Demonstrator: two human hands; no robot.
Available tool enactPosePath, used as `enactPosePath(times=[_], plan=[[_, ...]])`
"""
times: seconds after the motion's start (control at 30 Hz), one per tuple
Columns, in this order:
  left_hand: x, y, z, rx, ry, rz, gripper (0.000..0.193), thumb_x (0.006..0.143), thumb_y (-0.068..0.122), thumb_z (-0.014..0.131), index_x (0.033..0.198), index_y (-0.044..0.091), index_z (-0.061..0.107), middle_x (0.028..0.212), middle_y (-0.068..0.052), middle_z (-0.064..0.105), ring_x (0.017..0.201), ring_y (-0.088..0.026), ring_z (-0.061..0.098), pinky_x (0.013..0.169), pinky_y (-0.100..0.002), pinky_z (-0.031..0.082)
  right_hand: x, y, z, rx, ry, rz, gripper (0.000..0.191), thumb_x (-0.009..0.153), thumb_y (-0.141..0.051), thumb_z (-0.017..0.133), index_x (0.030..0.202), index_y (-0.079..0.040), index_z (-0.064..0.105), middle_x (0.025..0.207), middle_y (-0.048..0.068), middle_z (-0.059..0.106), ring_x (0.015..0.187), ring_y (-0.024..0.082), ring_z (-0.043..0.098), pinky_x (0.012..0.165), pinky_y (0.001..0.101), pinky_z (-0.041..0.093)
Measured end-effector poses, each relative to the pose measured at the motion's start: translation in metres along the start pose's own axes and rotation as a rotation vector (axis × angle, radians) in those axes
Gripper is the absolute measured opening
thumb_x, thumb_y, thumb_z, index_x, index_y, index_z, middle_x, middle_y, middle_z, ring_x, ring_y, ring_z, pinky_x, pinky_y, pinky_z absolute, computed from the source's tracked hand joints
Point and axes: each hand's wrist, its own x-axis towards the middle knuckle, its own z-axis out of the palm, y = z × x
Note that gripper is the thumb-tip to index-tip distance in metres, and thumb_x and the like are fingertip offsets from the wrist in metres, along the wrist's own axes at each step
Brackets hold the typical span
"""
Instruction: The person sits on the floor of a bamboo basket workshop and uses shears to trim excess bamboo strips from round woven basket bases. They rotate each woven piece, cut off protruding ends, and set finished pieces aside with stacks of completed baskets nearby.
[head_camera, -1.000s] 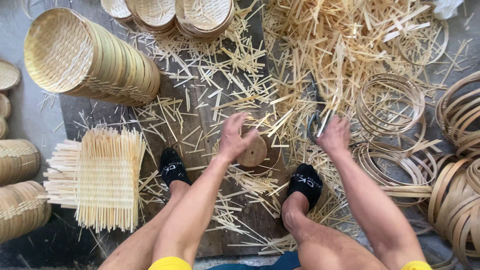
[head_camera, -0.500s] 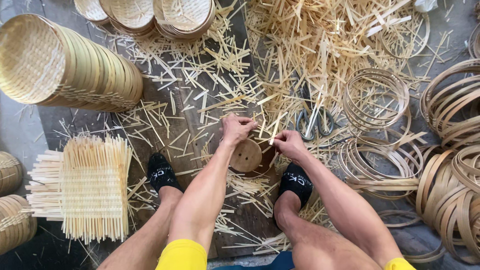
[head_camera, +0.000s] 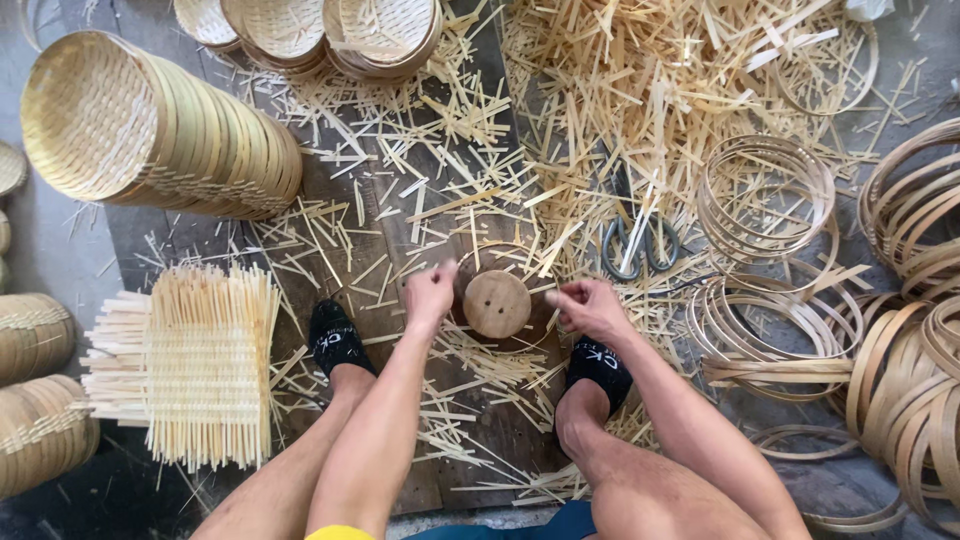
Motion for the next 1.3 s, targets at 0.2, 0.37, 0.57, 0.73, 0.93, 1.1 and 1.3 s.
enactPosePath(times=[0.2, 0.37, 0.57, 0.73, 0.93, 1.1, 1.3], plan=[[0.001, -0.026, -0.002, -0.47, -0.198, -0.015, 0.032, 0.077, 0.015, 0.087, 0.105, 0.001, 0.08, 0.086, -0.005, 0.079, 0.071, -0.011, 0.068, 0.064, -0.027, 0.055, 0.004, 0.028, 0.012, 0.221, 0.005, -0.045, 0.023, 0.087, -0.018, 0.08, 0.096, 0.002, 0.075, 0.081, 0.01, 0.075, 0.065, 0.015, 0.07, 0.059, 0.0288, 0.059], [0.002, -0.014, 0.0, -0.302, -0.083, -0.113, 0.031, 0.077, 0.014, 0.089, 0.104, 0.001, 0.081, 0.085, -0.01, 0.078, 0.068, -0.013, 0.067, 0.063, -0.027, 0.052, 0.007, 0.029, 0.015, 0.243, 0.055, 0.003, 0.019, 0.088, -0.014, 0.08, 0.094, 0.002, 0.073, 0.079, 0.013, 0.074, 0.065, 0.019, 0.069, 0.059, 0.0314, 0.059], [-0.026, -0.034, 0.006, -0.994, -0.296, -0.337, 0.044, 0.093, 0.02, 0.072, 0.129, -0.005, 0.065, 0.111, -0.011, 0.074, 0.087, -0.018, 0.07, 0.073, -0.03, 0.057, -0.013, 0.018, 0.012, 0.542, -0.019, -0.015, 0.021, 0.085, -0.011, 0.078, 0.103, -0.002, 0.072, 0.09, 0.009, 0.073, 0.077, 0.017, 0.07, 0.067, 0.0302, 0.063], [-0.076, -0.051, 0.045, -1.036, -0.373, -0.436, 0.036, 0.093, 0.004, 0.065, 0.127, 0.001, 0.057, 0.111, -0.015, 0.072, 0.085, -0.023, 0.072, 0.07, -0.039, 0.063, -0.015, 0.021, 0.022, 0.393, 0.02, 0.051, 0.016, 0.089, -0.007, 0.07, 0.1, 0.003, 0.065, 0.089, 0.012, 0.071, 0.075, 0.022, 0.074, 0.067, 0.0361, 0.064], [-0.078, -0.05, 0.068, -1.029, -0.199, -0.353, 0.015, 0.09, 0.01, 0.076, 0.104, 0.003, 0.075, 0.089, -0.008, 0.075, 0.075, -0.018, 0.071, 0.06, -0.034, 0.061, 0.002, 0.037, 0.035, 0.43, 0.08, 0.022, 0.02, 0.091, -0.007, 0.072, 0.097, 0.007, 0.058, 0.08, 0.016, 0.066, 0.065, 0.026, 0.069, 0.056, 0.0419, 0.065], [-0.081, -0.038, 0.057, -0.877, -0.158, -0.342, 0.018, 0.09, 0.015, 0.077, 0.104, 0.003, 0.077, 0.088, -0.009, 0.076, 0.068, -0.017, 0.068, 0.053, -0.032, 0.055, 0.003, 0.036, 0.032, 0.331, 0.072, 0.008, 0.025, 0.09, -0.012, 0.074, 0.102, 0.007, 0.063, 0.084, 0.017, 0.068, 0.069, 0.028, 0.071, 0.058, 0.0425, 0.064], [-0.069, 0.0, -0.036, -0.353, -0.242, 0.155, 0.028, 0.088, 0.019, 0.074, 0.114, 0.01, 0.08, 0.089, -0.009, 0.082, 0.073, -0.017, 0.075, 0.067, -0.033, 0.062, -0.014, -0.003, 0.012, -0.08, 0.102, -0.265, 0.076, 0.082, -0.041, 0.083, 0.137, -0.002, 0.048, 0.124, 0.021, 0.066, 0.114, 0.029, 0.067, 0.1, 0.0469, 0.056]])
